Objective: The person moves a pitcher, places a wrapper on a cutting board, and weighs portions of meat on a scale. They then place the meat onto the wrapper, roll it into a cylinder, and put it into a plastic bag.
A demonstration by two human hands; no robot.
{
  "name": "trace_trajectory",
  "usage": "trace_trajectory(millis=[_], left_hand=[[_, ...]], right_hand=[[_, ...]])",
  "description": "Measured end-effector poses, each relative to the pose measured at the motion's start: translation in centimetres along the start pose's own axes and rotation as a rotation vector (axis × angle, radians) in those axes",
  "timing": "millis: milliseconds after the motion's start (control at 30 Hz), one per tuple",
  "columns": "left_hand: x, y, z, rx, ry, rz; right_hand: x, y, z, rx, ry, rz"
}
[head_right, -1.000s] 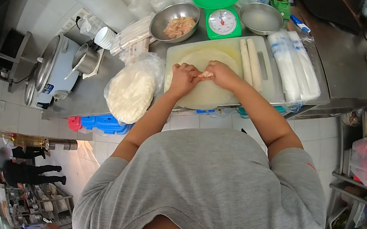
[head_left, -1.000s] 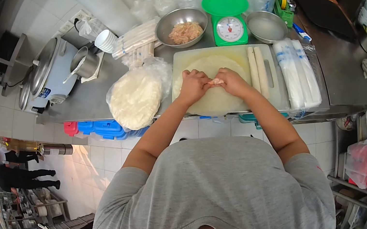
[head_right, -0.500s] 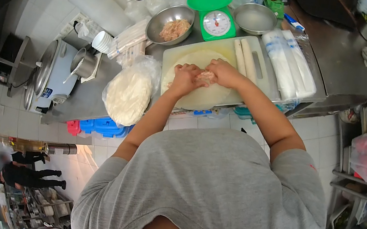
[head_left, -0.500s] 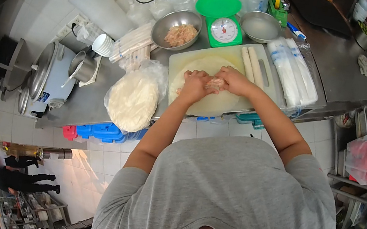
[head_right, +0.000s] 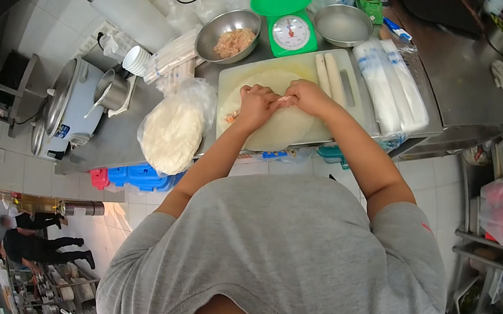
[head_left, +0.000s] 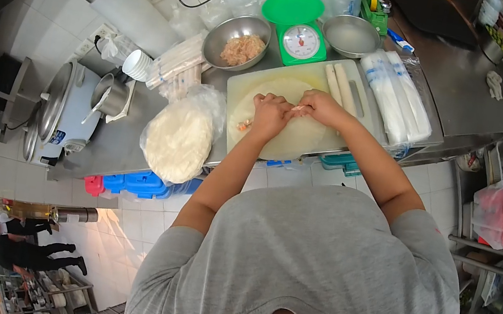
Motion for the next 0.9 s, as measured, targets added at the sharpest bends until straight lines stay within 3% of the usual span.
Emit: trace_trajectory(millis=[133, 333, 433, 733, 800, 900], left_hand=[[0.0, -0.2, 0.3, 0.048, -0.008, -0.037], [0.3, -0.8, -0.9, 0.041, -0.021, -0.042], [0.4, -0.3, -0.7, 0.036, -0.023, -0.055], [1.0, -0.8, -0.5, 0.036, 0.025, -0.066], [0.6, -0.4, -1.0, 0.081, -0.068, -0.060], [0.8, -0.8, -0.3, -0.059, -0.073, -0.071]], right_hand=[[-0.8, 1.3, 0.6, -0.068, -0.028, 0.128], [-0.2, -0.2, -0.3, -0.034, 0.013, -0.001], [-1.2, 1.4, 0.8, -0.131, -0.044, 0.099], [-0.8, 0.7, 1.2, -0.171, 0.093, -0.045], [-1.9, 1.6, 1.9, -0.171, -0.064, -0.012], [-1.9, 1.8, 2.1, -0.254, -0.050, 0.016]])
Point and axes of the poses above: each hand's wrist, its own x-axis towards the middle knuckle, its own z-axis out of the back of the hand, y = z × x, the point moved 3 cm from there along x, towards the middle knuckle, and after that the axes turned 9 degrees about x, right-handed, at the moved point
